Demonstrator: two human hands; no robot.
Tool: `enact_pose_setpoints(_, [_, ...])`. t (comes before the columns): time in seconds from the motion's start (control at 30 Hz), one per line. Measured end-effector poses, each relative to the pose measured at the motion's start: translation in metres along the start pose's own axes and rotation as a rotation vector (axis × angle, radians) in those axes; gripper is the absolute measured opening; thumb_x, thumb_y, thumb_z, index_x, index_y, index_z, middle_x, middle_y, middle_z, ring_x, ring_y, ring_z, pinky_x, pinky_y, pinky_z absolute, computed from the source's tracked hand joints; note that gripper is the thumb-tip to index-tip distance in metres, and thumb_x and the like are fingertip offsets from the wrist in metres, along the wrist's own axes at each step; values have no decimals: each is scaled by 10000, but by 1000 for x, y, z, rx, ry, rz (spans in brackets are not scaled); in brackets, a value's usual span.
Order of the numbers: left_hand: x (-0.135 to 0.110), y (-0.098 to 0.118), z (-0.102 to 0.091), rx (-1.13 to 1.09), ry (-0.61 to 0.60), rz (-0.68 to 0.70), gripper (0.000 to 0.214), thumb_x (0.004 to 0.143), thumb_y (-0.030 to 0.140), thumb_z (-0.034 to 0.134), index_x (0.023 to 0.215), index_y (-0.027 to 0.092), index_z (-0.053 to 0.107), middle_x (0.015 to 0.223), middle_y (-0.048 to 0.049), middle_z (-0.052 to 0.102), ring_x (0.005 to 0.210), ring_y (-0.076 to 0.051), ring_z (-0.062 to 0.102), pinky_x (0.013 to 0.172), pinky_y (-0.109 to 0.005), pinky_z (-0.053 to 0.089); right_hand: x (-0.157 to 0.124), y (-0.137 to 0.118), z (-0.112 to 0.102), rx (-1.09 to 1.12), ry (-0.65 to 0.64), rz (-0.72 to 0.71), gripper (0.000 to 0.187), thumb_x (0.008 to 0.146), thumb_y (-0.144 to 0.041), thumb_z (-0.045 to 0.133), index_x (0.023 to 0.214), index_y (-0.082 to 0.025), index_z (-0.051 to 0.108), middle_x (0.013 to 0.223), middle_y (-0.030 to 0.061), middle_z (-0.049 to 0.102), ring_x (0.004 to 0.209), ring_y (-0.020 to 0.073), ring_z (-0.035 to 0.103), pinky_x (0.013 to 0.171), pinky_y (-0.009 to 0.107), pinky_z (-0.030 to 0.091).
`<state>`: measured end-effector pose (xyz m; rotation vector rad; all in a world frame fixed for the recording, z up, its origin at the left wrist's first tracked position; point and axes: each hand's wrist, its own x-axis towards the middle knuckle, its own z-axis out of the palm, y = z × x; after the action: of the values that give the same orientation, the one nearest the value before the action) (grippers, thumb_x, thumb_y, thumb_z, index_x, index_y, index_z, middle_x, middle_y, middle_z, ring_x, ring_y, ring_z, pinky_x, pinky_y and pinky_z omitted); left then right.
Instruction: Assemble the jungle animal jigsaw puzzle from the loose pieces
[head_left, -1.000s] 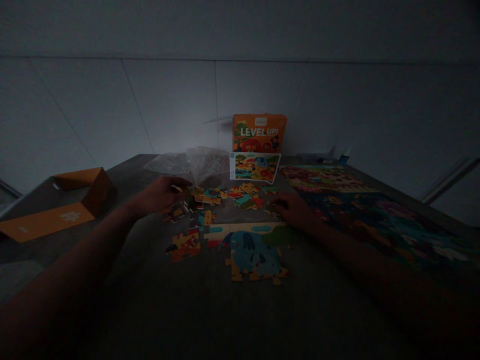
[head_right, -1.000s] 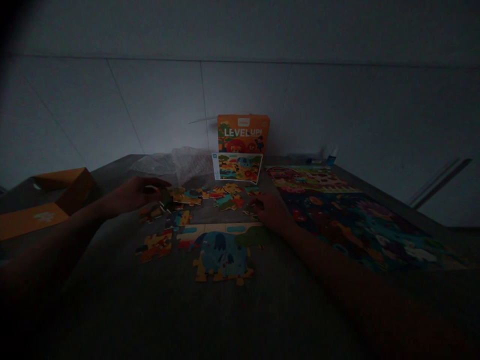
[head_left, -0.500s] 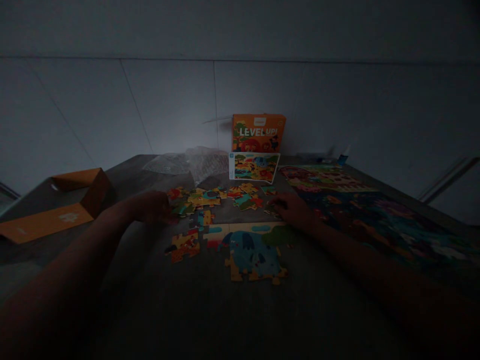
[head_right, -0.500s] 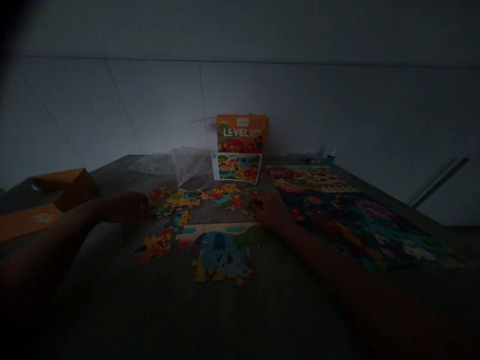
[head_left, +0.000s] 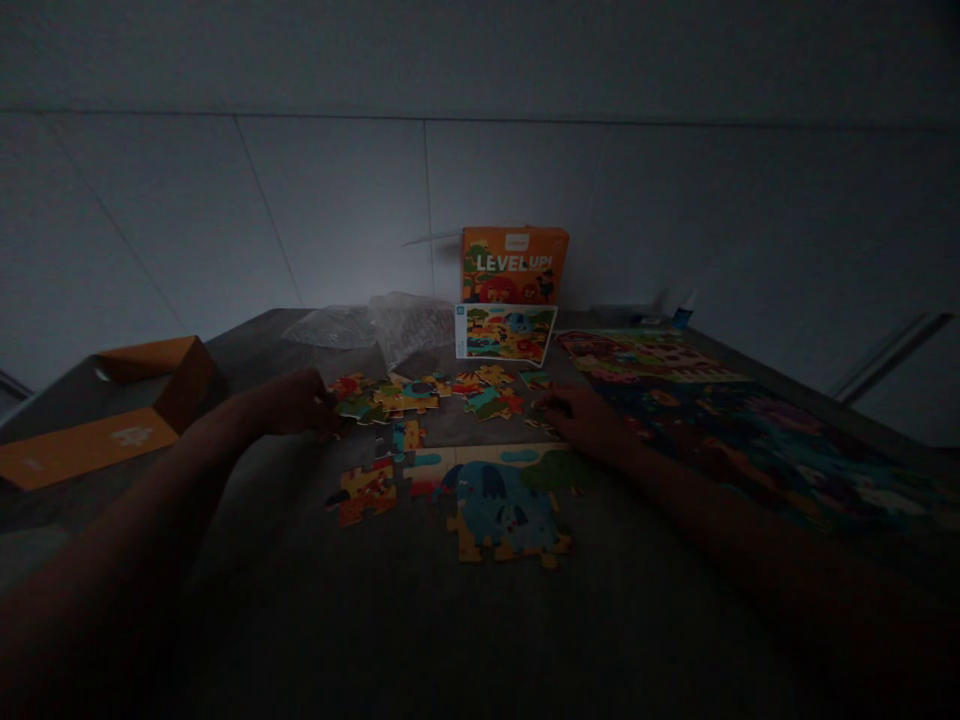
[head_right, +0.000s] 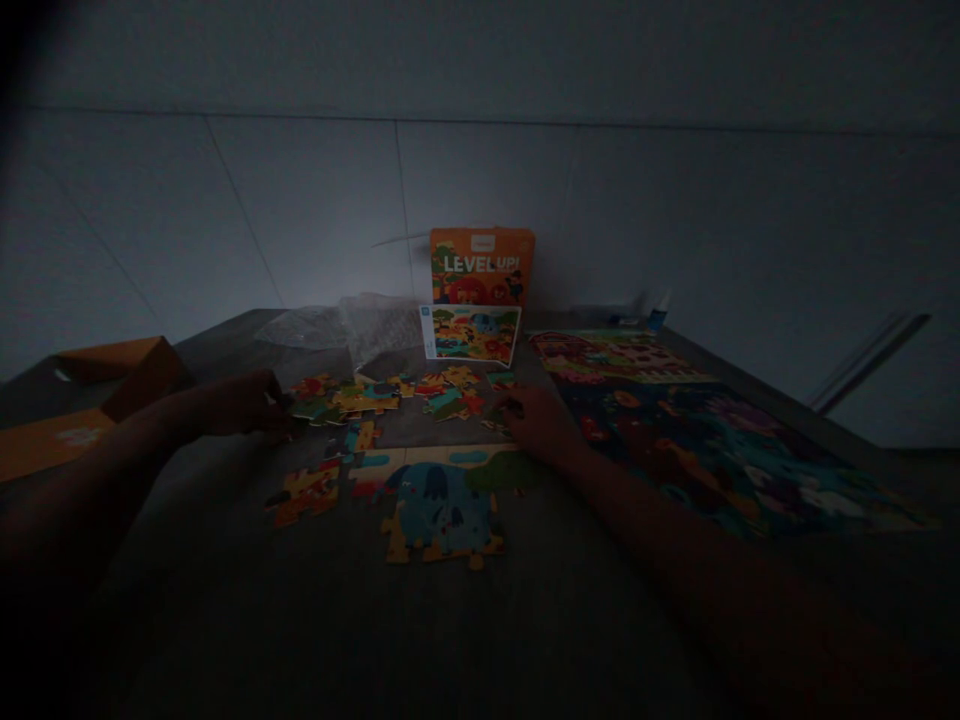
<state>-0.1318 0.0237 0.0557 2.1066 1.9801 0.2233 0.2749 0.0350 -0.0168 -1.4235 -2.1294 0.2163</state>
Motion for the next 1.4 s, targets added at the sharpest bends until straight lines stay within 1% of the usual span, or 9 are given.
enact_pose_setpoints(0.17, [-5, 12, -12, 118, 43, -86, 361, 756, 198, 611, 1090, 65, 583, 754, -77, 724, 863, -305, 674, 714, -334, 467, 0, -4, -1, 2, -6, 17, 222, 782, -94, 576, 915, -158, 742, 905, 93, 713, 810, 222, 651, 724, 315, 481])
enact_pose_setpoints(0.3, [-14, 41, -9, 154, 258, -72, 377, 839, 322, 544, 1133, 85, 548, 1041, -179, 702, 967, -371, 651, 755, -402, 472, 0, -6, -1, -5, 12, 28, 212, 782, -119, 608, 947, -147, 738, 948, 107, 708, 824, 221, 648, 747, 322, 484])
enact_pose_setpoints(0.4, [-22, 71, 10, -298, 355, 14, 293, 839, 390, 591, 1031, 179, 520, 829, -79, 723, 753, -246, 687, 636, -314, 491, -5, -17, -4, 42, 19, 23, 205, 823, -205, 614, 975, -135, 732, 966, 114, 709, 860, 227, 651, 759, 328, 486])
enact_pose_setpoints(0.53, [-33, 106, 50, -972, 136, 155, 329, 796, 434, 654, 937, 215, 453, 683, 5, 669, 584, -169, 634, 528, -258, 482, -18, -49, -11, 185, 7, -91, 262, 868, -360, 600, 1009, -182, 732, 1044, 85, 713, 950, 232, 644, 814, 340, 477])
enact_pose_setpoints(0.63, [-40, 121, 74, -1157, -58, 268, 378, 785, 462, 682, 922, 213, 432, 741, 1, 667, 659, -158, 638, 624, -284, 523, -27, -71, -14, 360, -46, -148, 237, 873, -356, 590, 968, -191, 730, 971, 48, 729, 875, 194, 655, 756, 300, 474])
enact_pose_setpoints(0.8, [-52, 128, 87, -1015, -218, 462, 254, 897, 421, 571, 960, 215, 437, 749, 21, 610, 679, -140, 597, 613, -264, 473, -30, -78, -17, 535, -57, -72, 208, 860, -332, 572, 806, -180, 703, 775, 18, 712, 723, 161, 641, 668, 271, 460])
enact_pose_setpoints(0.9, [-57, 127, 83, -816, -217, 582, 274, 887, 358, 600, 1083, 226, 462, 1006, -35, 641, 909, -194, 634, 736, -318, 514, -28, -70, -17, 595, -20, -6, 212, 853, -346, 573, 841, -172, 693, 787, 27, 707, 731, 169, 648, 655, 268, 475])
enact_pose_setpoints(1.17, [-65, 125, 78, -270, -218, 589, 1175, 618, 512, 830, 1531, 230, 146, 1565, -173, 287, 1391, -395, 347, 1095, -545, 361, -24, -59, -16, 556, -18, 52, 262, 837, -393, 574, 818, -167, 705, 749, 36, 681, 687, 170, 617, 601, 267, 458])
enact_pose_setpoints(1.4, [-64, 126, 73, -131, -197, 736, 967, 716, 594, 729, 1491, 177, 327, 1522, -158, 383, 1382, -360, 376, 1124, -488, 355, -24, -53, -15, 512, 21, 62, 264, 836, -395, 589, 825, -165, 717, 767, 35, 693, 707, 173, 624, 615, 272, 456])
